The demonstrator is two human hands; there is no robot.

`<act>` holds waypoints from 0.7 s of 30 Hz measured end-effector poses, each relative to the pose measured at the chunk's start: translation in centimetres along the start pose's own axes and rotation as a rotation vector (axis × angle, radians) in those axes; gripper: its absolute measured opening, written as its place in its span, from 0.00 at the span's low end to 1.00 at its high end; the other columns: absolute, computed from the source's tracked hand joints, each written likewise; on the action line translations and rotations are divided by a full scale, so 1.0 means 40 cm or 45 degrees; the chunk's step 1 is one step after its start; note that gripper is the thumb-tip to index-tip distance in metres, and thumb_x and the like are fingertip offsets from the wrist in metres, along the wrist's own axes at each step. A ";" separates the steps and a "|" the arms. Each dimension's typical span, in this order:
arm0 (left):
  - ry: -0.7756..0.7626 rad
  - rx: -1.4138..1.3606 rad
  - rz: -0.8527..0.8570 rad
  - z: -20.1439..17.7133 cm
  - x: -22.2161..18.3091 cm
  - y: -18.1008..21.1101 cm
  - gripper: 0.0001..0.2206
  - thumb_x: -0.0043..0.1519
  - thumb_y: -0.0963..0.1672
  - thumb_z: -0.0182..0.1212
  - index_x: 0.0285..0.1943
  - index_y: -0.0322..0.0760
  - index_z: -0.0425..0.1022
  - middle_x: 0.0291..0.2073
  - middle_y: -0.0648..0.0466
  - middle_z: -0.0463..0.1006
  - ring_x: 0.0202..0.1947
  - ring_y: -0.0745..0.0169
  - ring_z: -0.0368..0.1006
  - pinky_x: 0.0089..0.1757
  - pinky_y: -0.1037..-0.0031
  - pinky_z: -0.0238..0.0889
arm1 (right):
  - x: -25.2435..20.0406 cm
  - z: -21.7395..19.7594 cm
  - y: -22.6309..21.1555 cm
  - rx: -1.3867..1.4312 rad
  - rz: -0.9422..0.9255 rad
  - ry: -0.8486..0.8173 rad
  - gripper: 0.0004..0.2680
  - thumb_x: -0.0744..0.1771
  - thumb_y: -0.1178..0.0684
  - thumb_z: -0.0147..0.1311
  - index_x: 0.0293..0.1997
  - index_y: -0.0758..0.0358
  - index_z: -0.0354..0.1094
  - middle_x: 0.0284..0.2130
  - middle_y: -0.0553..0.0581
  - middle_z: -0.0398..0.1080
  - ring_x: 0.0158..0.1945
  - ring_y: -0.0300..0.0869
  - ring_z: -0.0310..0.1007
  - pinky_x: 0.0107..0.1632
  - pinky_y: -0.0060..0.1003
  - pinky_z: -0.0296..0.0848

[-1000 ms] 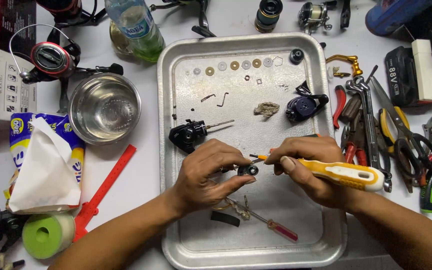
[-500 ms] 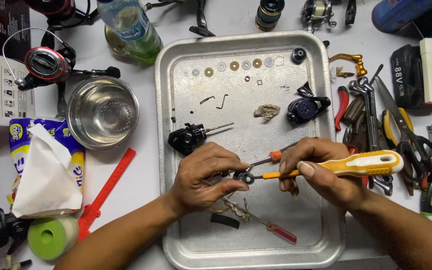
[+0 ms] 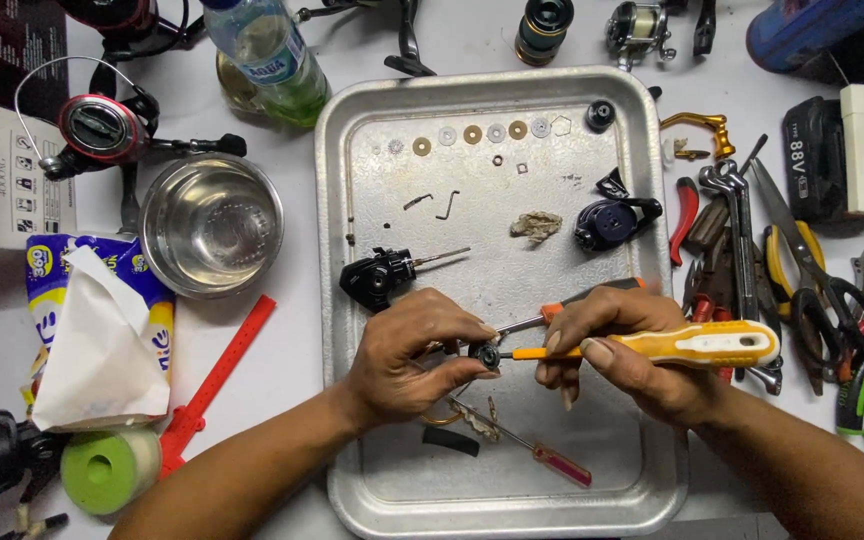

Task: Disassembling and maintaining a fishing reel by removing small internal components with a screwdriver on a parts tray.

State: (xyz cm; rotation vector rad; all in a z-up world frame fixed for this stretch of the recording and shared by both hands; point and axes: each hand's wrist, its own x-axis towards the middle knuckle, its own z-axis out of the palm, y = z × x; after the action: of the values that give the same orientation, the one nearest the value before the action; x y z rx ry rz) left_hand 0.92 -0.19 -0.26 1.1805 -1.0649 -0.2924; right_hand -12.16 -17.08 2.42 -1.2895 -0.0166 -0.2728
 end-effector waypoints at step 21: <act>-0.267 0.162 0.187 -0.017 -0.014 0.018 0.09 0.57 0.42 0.60 0.43 0.31 0.73 0.30 0.50 0.76 0.29 0.59 0.71 0.34 0.74 0.69 | 0.026 0.001 -0.039 -0.385 -0.119 -0.328 0.08 0.65 0.51 0.45 0.33 0.63 0.68 0.23 0.57 0.73 0.23 0.40 0.75 0.27 0.27 0.76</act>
State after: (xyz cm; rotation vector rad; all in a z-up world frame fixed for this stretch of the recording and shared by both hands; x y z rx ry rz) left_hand 0.95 0.89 0.08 1.1960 -1.3634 -0.2400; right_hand -11.48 -17.63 4.06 -1.6204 -0.2643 -0.1917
